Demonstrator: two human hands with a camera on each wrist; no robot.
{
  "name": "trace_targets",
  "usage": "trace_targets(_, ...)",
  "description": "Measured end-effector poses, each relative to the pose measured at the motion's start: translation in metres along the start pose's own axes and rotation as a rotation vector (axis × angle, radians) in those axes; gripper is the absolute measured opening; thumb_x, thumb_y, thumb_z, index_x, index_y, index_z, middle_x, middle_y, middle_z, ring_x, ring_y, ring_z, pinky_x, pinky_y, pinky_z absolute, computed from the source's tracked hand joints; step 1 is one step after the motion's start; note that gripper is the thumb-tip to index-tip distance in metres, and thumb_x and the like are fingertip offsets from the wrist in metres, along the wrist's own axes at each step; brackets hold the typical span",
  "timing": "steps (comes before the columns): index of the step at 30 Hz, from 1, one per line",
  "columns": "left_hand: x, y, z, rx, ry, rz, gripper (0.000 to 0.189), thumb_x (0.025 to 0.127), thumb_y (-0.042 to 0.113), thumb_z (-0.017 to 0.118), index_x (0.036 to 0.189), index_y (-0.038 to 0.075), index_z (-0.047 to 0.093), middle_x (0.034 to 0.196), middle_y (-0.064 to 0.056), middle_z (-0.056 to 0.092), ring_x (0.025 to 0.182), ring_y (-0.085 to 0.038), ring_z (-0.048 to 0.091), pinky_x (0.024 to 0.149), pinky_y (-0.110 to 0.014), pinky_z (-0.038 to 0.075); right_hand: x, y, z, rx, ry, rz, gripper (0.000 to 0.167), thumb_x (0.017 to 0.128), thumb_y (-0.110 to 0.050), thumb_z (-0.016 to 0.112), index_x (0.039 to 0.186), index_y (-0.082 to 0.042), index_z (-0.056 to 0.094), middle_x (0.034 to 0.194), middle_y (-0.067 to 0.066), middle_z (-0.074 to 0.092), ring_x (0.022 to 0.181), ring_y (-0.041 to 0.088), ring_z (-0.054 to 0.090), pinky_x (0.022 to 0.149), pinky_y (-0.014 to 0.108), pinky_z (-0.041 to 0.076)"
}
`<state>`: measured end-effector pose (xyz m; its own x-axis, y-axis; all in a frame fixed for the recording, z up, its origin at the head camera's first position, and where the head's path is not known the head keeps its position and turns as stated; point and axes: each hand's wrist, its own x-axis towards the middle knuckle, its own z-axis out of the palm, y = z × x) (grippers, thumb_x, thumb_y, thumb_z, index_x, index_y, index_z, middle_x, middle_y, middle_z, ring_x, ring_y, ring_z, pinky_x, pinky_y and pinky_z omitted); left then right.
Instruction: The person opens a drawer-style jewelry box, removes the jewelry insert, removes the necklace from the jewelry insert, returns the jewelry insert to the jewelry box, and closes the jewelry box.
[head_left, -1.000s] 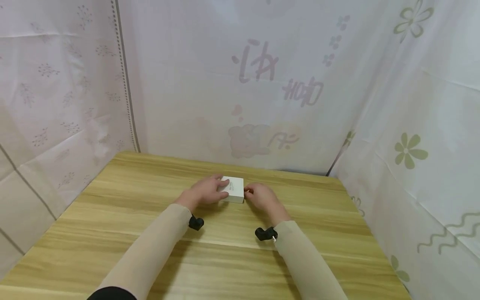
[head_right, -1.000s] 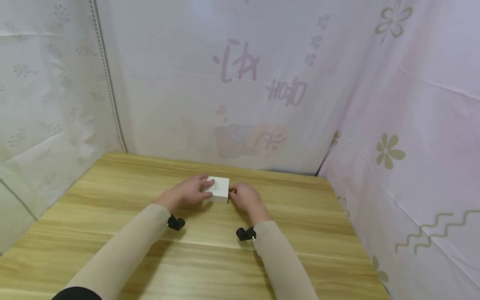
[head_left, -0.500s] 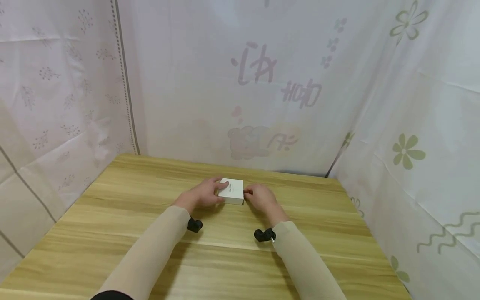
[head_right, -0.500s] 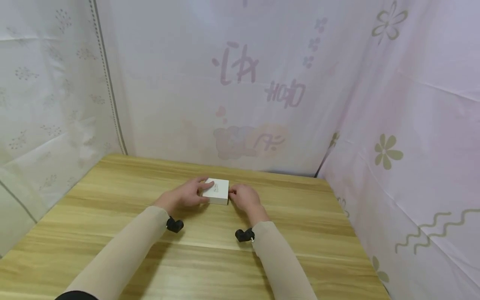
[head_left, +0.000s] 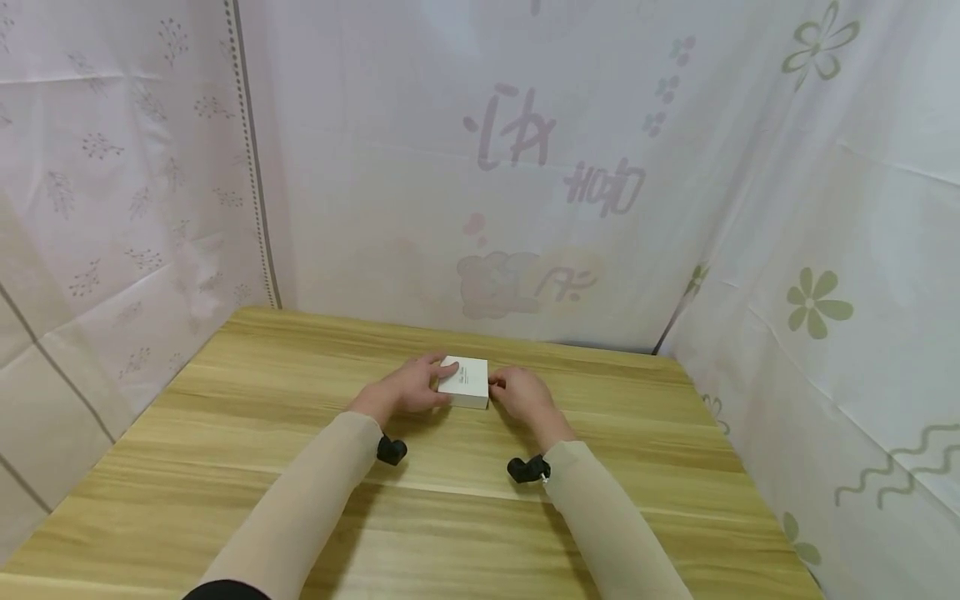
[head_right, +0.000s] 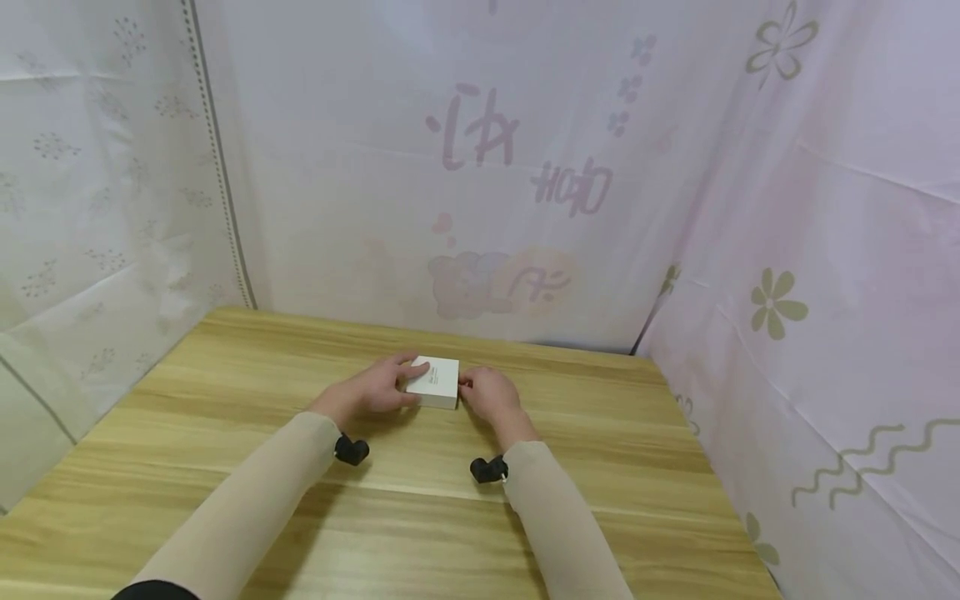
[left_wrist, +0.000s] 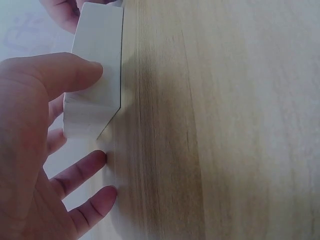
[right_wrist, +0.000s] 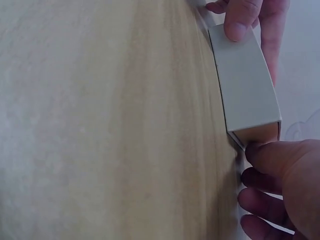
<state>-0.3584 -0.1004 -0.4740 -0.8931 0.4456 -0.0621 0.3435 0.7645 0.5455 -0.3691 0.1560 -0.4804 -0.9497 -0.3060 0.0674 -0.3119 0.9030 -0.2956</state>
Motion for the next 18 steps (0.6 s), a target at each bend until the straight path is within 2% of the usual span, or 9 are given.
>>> trace_targets(6,-0.0001,0.0008,0.0007,-0.001,0.004,-0.008,0.074,0.106,0.036,0.073,0.171,0.026,0.040,0.184,-0.008,0.022,0.164,-0.058,0.022,0.132,-0.067,0.027,0.0001,-0.0006,0.0024,-0.022,0.021,0.004,0.017,0.110,-0.023,0.070,0.115,-0.020,0.085,0.120,0.002,0.082,0.115,0.028,0.077,0.101,0.051,0.060)
trace_targets(18,0.0006,0.0004,0.0018,0.010,0.010,-0.011,0.074,0.105,0.039,0.073,0.171,0.028,0.040,0.184,-0.006,0.023,0.163,-0.057,0.024,0.131,-0.066,0.029,-0.0013,0.0009,0.0009,-0.020,0.020,0.050,0.016,0.109,-0.025,0.071,0.113,-0.024,0.086,0.122,0.000,0.082,0.113,0.027,0.076,0.097,0.050,0.061)
